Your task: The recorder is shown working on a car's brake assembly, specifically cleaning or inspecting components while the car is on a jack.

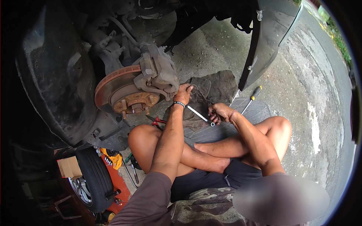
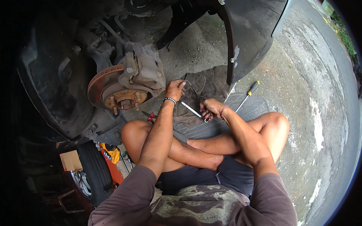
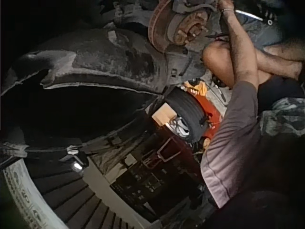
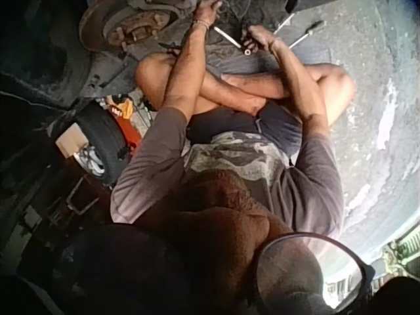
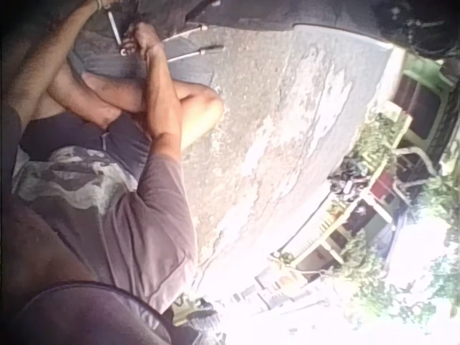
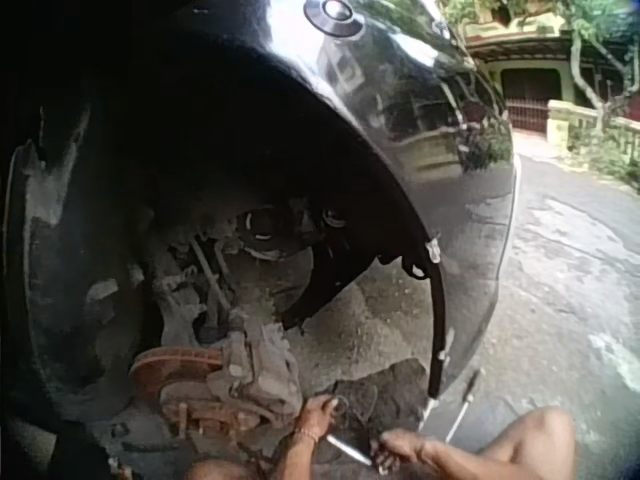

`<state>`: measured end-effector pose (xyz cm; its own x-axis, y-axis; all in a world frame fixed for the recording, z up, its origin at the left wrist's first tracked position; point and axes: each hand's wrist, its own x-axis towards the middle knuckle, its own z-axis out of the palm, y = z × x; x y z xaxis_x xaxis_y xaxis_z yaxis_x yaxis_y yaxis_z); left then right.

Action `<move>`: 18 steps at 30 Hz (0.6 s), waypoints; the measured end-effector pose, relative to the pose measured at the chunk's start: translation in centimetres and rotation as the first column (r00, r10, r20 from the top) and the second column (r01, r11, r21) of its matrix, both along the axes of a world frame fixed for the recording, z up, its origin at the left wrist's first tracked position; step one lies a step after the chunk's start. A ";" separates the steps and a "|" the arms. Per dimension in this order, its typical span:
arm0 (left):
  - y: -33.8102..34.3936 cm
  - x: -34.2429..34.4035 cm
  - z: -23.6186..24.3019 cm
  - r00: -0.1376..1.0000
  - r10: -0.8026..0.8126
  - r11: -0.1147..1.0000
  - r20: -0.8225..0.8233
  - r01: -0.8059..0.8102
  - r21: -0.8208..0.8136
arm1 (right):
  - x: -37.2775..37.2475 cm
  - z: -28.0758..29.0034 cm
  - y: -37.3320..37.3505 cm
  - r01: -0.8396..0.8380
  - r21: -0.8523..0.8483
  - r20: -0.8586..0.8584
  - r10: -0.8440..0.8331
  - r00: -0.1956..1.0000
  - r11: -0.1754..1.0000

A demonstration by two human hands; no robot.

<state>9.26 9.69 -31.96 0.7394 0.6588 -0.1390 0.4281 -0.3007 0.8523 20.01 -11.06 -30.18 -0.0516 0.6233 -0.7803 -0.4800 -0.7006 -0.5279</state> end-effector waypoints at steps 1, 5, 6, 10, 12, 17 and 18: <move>0.2 -0.1 -0.1 1.000 0.004 1.000 0.007 -0.004 -0.026 | -0.1 0.2 0.1 -0.001 -0.002 -0.002 0.001 1.000 1.000; 0.5 -0.2 -0.5 1.000 -0.022 0.999 0.008 0.022 -0.034 | -0.2 0.2 0.2 0.013 -0.023 0.019 -0.012 1.000 1.000; 0.5 -0.2 -0.6 1.000 -0.022 0.999 0.008 0.023 -0.035 | -0.1 0.1 0.2 0.013 -0.018 0.005 -0.013 1.000 1.000; 0.0 -0.1 0.2 0.999 -0.051 0.994 0.012 0.052 -0.100 | 0.0 -0.2 0.0 0.023 -0.009 0.004 -0.023 1.000 1.000; -0.1 0.0 0.5 0.999 -0.046 0.992 0.022 0.048 -0.120 | 0.0 0.0 -0.1 0.028 -0.009 0.022 -0.027 0.999 1.000; 0.0 -0.1 0.2 1.000 0.010 0.994 0.010 -0.009 -0.111 | -0.1 1.1 -0.1 0.051 -0.003 0.056 -0.051 0.997 0.999; 0.0 -0.1 0.1 1.000 0.008 0.994 0.010 -0.007 -0.112 | -0.1 1.3 -0.1 0.055 -0.010 0.064 -0.054 0.996 0.998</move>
